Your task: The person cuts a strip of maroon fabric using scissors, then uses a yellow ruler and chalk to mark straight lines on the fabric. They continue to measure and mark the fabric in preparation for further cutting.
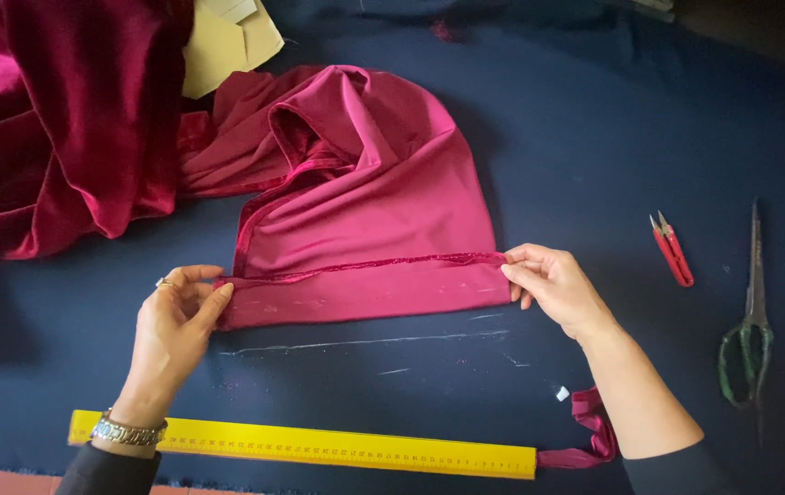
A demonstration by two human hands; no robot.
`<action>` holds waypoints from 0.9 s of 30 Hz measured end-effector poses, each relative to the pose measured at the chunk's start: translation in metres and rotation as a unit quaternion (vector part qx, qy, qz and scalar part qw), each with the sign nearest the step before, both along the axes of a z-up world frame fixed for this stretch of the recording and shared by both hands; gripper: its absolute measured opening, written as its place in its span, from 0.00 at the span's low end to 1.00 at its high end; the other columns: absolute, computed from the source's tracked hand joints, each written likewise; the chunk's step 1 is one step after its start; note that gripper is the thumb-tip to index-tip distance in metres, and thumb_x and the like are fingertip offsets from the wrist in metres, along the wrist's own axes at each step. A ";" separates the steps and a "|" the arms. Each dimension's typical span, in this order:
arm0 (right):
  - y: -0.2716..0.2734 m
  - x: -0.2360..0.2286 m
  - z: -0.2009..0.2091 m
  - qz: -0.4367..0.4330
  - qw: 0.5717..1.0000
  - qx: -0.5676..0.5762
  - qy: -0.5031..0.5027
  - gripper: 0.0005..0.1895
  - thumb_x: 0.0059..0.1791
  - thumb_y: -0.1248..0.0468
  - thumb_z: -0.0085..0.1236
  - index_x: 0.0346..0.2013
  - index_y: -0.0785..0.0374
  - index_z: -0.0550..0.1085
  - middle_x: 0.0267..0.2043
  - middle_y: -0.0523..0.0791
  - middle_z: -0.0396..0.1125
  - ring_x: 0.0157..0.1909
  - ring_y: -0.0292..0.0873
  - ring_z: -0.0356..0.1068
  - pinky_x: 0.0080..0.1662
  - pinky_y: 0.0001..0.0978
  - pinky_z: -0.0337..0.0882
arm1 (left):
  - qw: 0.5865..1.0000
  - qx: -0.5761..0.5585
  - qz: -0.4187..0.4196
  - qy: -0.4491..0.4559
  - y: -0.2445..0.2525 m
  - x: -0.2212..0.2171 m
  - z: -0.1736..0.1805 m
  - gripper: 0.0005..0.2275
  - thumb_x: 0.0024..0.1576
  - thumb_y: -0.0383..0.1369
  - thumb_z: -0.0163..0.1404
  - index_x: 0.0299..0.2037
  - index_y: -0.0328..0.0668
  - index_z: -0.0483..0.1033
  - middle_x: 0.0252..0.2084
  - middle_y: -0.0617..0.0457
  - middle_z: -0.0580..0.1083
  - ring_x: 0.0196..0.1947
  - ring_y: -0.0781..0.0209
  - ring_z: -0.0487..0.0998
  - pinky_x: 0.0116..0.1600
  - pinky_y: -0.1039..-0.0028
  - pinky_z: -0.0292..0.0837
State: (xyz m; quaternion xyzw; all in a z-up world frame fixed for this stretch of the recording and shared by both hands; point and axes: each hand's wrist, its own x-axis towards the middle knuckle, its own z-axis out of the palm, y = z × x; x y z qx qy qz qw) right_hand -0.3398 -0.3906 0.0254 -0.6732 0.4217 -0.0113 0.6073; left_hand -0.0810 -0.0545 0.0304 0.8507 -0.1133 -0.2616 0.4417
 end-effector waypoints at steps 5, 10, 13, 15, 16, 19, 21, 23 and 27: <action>-0.001 0.001 0.001 0.002 1.000 -0.002 0.003 0.09 0.47 0.71 0.53 0.39 0.72 0.76 0.26 0.54 0.71 0.25 0.42 0.68 0.25 0.29 0.70 | 0.999 -0.030 0.018 0.026 -0.004 0.000 0.006 0.11 0.55 0.25 0.55 0.47 0.33 0.74 0.27 0.44 0.74 0.24 0.56 0.73 0.33 0.71 0.72; -0.002 -0.001 0.000 0.003 1.000 -0.004 0.006 0.08 0.48 0.72 0.53 0.39 0.72 0.76 0.26 0.54 0.71 0.23 0.41 0.67 0.26 0.29 0.70 | 0.998 -0.043 0.029 0.044 -0.002 0.000 0.004 0.12 0.54 0.24 0.55 0.48 0.32 0.74 0.28 0.43 0.75 0.26 0.56 0.74 0.33 0.71 0.72; -0.004 -0.005 -0.002 0.001 1.000 -0.006 0.001 0.08 0.47 0.72 0.53 0.39 0.72 0.76 0.26 0.53 0.71 0.21 0.41 0.66 0.25 0.30 0.70 | 0.997 -0.051 0.030 0.051 0.001 0.000 0.003 0.13 0.54 0.24 0.56 0.48 0.32 0.74 0.28 0.44 0.75 0.26 0.59 0.74 0.33 0.74 0.72; -0.003 -0.005 0.000 -0.001 1.000 -0.005 -0.001 0.08 0.47 0.72 0.53 0.38 0.71 0.76 0.26 0.53 0.70 0.20 0.40 0.65 0.25 0.30 0.70 | 0.996 -0.060 0.031 0.053 0.003 0.003 0.001 0.13 0.53 0.24 0.56 0.49 0.32 0.74 0.28 0.45 0.75 0.26 0.61 0.74 0.33 0.76 0.72; -0.001 -0.005 0.002 -0.004 1.000 -0.005 -0.005 0.08 0.47 0.72 0.53 0.38 0.72 0.77 0.24 0.54 0.70 0.19 0.42 0.66 0.25 0.32 0.70 | 0.996 -0.065 0.023 0.054 0.004 0.003 -0.001 0.15 0.52 0.24 0.57 0.49 0.32 0.75 0.29 0.46 0.75 0.27 0.62 0.73 0.34 0.76 0.72; 0.004 -0.010 0.013 0.008 1.000 -0.016 -0.022 0.08 0.47 0.72 0.53 0.38 0.73 0.77 0.23 0.55 0.70 0.20 0.44 0.69 0.29 0.35 0.72 | 0.997 -0.060 -0.003 0.047 0.007 0.002 0.012 0.14 0.51 0.24 0.58 0.48 0.32 0.77 0.28 0.45 0.75 0.27 0.62 0.73 0.36 0.74 0.73; 0.008 -0.016 0.019 0.022 0.999 -0.027 -0.035 0.08 0.47 0.72 0.54 0.38 0.74 0.77 0.23 0.57 0.71 0.23 0.45 0.71 0.32 0.36 0.74 | 0.998 -0.050 -0.020 0.038 0.014 0.003 0.020 0.12 0.50 0.24 0.59 0.45 0.33 0.80 0.27 0.44 0.76 0.27 0.62 0.73 0.38 0.72 0.73; 0.015 -0.026 0.025 0.088 0.992 -0.094 0.014 0.09 0.46 0.64 0.53 0.36 0.63 0.78 0.32 0.45 0.74 0.34 0.40 0.77 0.44 0.29 0.77 | 0.994 0.046 -0.100 0.027 0.026 0.004 0.019 0.08 0.50 0.28 0.55 0.39 0.41 0.82 0.38 0.52 0.82 0.37 0.63 0.80 0.47 0.76 0.76; 0.026 -0.050 0.012 0.154 0.961 -0.208 -0.094 0.09 0.45 0.72 0.54 0.36 0.62 0.79 0.42 0.45 0.73 0.42 0.38 0.72 0.45 0.25 0.71 | 0.976 0.013 -0.202 -0.085 0.059 -0.002 -0.002 0.05 0.48 0.30 0.57 0.34 0.50 0.82 0.36 0.59 0.81 0.35 0.66 0.77 0.45 0.74 0.71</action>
